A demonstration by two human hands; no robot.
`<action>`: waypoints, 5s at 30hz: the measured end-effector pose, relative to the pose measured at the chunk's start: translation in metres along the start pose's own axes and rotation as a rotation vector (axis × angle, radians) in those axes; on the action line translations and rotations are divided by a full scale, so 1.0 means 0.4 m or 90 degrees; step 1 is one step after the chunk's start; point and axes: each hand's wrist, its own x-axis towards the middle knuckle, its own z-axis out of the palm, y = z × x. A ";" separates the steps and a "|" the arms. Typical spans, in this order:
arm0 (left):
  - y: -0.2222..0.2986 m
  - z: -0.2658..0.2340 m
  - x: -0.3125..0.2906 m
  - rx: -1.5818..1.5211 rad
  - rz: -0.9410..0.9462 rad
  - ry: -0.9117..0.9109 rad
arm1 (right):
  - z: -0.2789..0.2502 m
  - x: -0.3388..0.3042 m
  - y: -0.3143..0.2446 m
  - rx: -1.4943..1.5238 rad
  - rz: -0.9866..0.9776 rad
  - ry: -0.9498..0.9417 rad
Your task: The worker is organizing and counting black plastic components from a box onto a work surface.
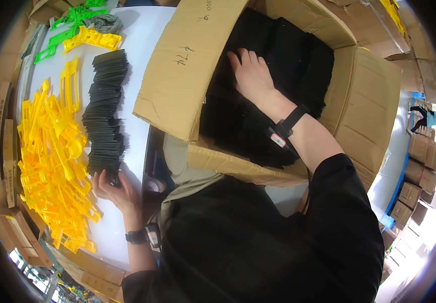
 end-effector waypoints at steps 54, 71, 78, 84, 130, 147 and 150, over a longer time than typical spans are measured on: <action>-0.015 0.012 0.000 0.015 0.034 0.012 | -0.010 0.043 0.014 0.055 -0.514 0.008; -0.013 0.011 0.002 0.001 0.033 0.011 | 0.054 0.038 -0.013 -0.004 -0.548 0.016; -0.019 0.014 0.001 -0.004 0.030 0.013 | -0.025 0.042 0.011 0.111 -0.542 -0.016; -0.017 0.015 -0.004 -0.005 0.016 0.013 | -0.086 0.053 0.106 0.388 -0.243 -0.112; -0.024 0.018 -0.003 0.000 0.013 0.009 | -0.054 0.019 -0.158 0.211 -0.108 -0.502; -0.026 0.021 -0.004 -0.042 -0.002 0.012 | -0.037 0.014 -0.111 0.374 -0.009 -0.484; -0.018 0.018 -0.001 -0.050 -0.008 0.013 | -0.061 0.016 -0.086 0.395 -0.034 -0.506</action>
